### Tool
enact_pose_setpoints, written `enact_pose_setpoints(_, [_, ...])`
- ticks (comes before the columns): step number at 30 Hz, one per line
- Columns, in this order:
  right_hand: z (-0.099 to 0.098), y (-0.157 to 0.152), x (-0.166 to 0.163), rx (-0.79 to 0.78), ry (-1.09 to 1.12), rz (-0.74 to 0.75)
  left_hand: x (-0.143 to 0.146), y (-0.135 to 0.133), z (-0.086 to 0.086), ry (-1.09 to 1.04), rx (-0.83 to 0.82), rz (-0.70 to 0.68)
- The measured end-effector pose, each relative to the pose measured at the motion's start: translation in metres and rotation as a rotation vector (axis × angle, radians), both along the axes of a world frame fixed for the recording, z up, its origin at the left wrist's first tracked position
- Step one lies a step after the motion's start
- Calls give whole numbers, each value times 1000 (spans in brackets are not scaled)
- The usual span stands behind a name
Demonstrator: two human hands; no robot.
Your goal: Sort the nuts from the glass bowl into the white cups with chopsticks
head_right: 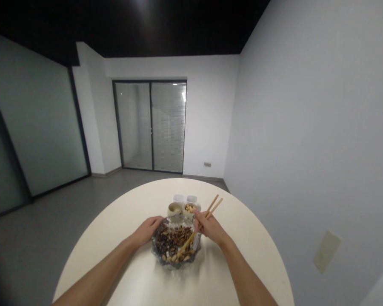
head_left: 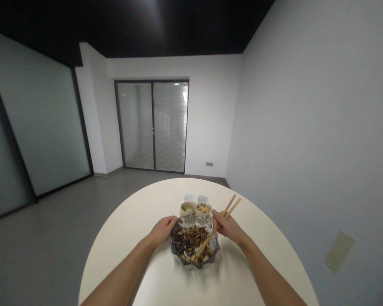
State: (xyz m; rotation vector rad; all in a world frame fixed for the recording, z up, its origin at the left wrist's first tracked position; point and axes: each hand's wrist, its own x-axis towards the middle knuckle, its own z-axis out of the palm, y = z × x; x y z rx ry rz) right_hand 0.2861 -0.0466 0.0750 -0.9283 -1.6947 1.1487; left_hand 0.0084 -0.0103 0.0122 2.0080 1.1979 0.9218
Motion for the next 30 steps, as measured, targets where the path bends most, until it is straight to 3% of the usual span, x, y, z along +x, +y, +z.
enact_pose_setpoints(8, [-13, 14, 2, 2, 106, -121, -2, -2, 2, 4, 0, -4])
enact_pose_setpoints(13, [-18, 28, -5, -15, 330, -315, -4, 1, -1, 22, -5, 1])
enact_pose_setpoints(19, [-20, 38, -9, -85, 604, -408, -7, 2, -1, 21, -5, 0])
enact_pose_setpoints(30, [-34, 43, -8, -97, 674, -503, -6, 4, -3, 22, 5, -5])
